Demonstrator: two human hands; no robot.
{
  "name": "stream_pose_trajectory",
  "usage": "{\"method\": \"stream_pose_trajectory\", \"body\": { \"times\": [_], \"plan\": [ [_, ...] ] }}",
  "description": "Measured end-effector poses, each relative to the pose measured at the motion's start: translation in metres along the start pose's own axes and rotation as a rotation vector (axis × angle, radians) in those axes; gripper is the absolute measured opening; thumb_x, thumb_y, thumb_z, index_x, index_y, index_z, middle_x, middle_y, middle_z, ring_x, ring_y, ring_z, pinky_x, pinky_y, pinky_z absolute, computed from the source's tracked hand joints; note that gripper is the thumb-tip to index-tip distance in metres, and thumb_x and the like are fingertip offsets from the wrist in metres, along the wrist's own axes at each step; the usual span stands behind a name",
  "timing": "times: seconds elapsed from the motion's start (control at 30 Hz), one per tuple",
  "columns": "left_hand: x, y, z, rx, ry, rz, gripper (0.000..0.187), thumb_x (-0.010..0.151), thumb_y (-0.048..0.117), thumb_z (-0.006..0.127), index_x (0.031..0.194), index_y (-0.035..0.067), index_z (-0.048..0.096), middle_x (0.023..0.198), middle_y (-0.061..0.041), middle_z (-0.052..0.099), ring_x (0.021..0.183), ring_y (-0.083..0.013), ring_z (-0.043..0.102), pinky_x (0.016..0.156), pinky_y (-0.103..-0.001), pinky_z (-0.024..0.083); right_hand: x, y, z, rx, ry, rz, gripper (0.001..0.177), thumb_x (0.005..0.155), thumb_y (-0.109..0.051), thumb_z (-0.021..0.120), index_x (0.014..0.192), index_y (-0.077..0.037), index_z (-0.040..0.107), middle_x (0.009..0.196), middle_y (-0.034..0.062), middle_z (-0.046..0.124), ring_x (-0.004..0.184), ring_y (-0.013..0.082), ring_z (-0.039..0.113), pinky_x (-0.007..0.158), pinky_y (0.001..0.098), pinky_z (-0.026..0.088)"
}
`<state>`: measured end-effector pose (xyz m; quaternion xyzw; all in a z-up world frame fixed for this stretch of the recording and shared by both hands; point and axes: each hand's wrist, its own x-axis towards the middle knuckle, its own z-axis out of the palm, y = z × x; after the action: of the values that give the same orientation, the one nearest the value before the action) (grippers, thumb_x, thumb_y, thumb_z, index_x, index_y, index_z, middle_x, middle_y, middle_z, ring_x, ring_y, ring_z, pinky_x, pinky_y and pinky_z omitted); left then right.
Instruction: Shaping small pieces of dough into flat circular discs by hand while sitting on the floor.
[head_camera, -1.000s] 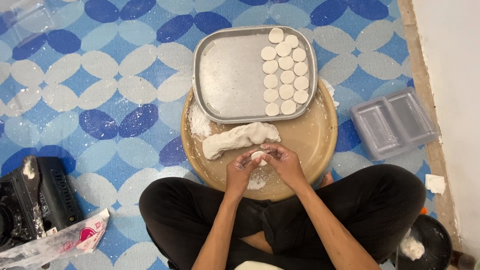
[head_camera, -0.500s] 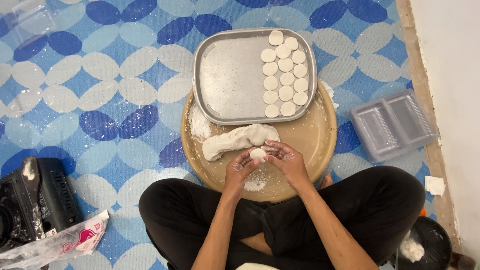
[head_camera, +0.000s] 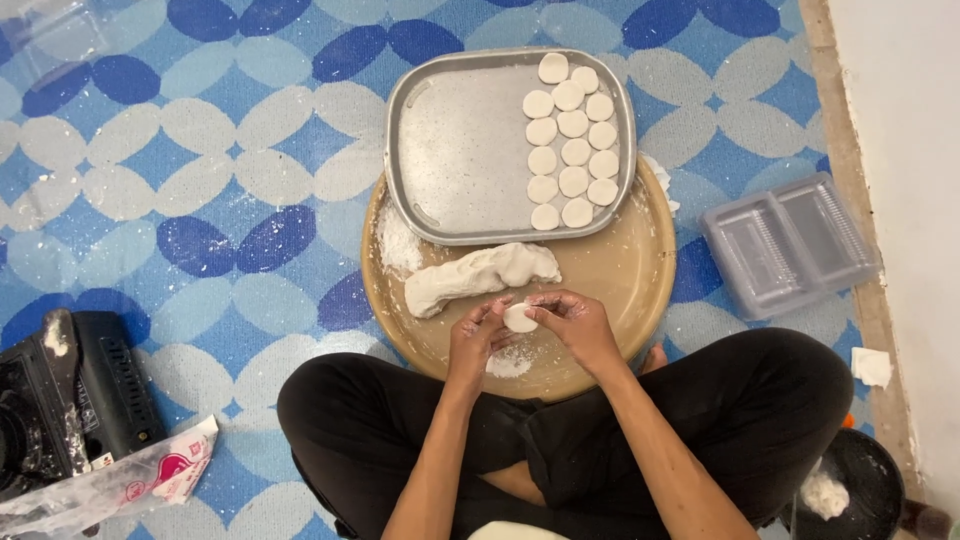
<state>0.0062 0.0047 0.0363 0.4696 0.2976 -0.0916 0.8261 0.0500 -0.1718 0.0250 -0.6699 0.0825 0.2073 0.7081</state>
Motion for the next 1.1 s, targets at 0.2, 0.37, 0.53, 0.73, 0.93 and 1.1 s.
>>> {"method": "stream_pose_trajectory", "body": {
  "times": [0.2,0.37,0.53,0.73,0.93,1.1],
  "plan": [
    [0.019,-0.032,-0.016,0.176,0.051,0.077,0.021,0.087,0.021,0.082,0.097,0.003,0.079,0.084,-0.012,0.077,0.077,-0.0175,0.073,0.078,-0.035,0.063,-0.005,-0.008,0.004,-0.075,-0.010,0.044,0.025,0.084,-0.004,0.080,0.109,-0.001,0.079,0.102,0.0131,0.080,0.092,0.0136,0.069,0.091,0.0310,0.056],
    [0.010,-0.021,-0.010,0.146,0.041,0.064,0.032,0.088,0.026,0.080,0.106,0.000,0.077,0.091,-0.012,0.077,0.081,-0.0176,0.073,0.079,-0.032,0.061,-0.005,-0.014,0.007,-0.085,0.010,0.043,0.025,0.084,-0.005,0.081,0.109,-0.001,0.080,0.102,0.0134,0.080,0.094,0.0132,0.070,0.092,0.0311,0.055],
    [0.012,-0.023,-0.010,0.177,0.039,0.064,0.030,0.082,0.018,0.086,0.105,0.000,0.077,0.085,-0.009,0.077,0.074,-0.0133,0.073,0.070,-0.025,0.062,-0.009,-0.025,0.012,-0.061,0.032,0.057,0.027,0.088,-0.010,0.078,0.114,-0.004,0.078,0.106,0.0102,0.080,0.095,0.0116,0.068,0.091,0.0299,0.056],
    [0.009,-0.020,-0.009,0.089,0.046,0.085,0.030,0.090,0.018,0.078,0.113,0.002,0.068,0.093,-0.006,0.075,0.083,-0.0124,0.071,0.077,-0.025,0.060,-0.002,-0.007,0.004,-0.072,-0.006,0.074,0.037,0.080,-0.002,0.083,0.117,-0.002,0.076,0.104,0.0089,0.079,0.089,0.0100,0.070,0.087,0.0240,0.058],
    [0.011,-0.022,-0.013,0.150,0.044,0.059,0.035,0.085,0.018,0.084,0.110,-0.002,0.073,0.093,-0.010,0.076,0.083,-0.0129,0.070,0.079,-0.027,0.060,-0.006,-0.015,0.009,-0.049,-0.010,0.086,0.040,0.079,-0.005,0.085,0.118,-0.004,0.077,0.102,0.0053,0.079,0.087,0.0063,0.069,0.087,0.0219,0.057],
    [0.012,-0.027,-0.014,0.107,-0.009,0.062,0.030,0.085,0.012,0.082,0.110,-0.001,0.073,0.096,-0.013,0.077,0.083,-0.0144,0.072,0.078,-0.027,0.062,-0.001,-0.002,0.006,-0.067,-0.009,0.058,0.027,0.082,-0.010,0.084,0.108,-0.005,0.079,0.091,0.0034,0.078,0.083,0.0045,0.066,0.084,0.0222,0.055]
  ]
}}
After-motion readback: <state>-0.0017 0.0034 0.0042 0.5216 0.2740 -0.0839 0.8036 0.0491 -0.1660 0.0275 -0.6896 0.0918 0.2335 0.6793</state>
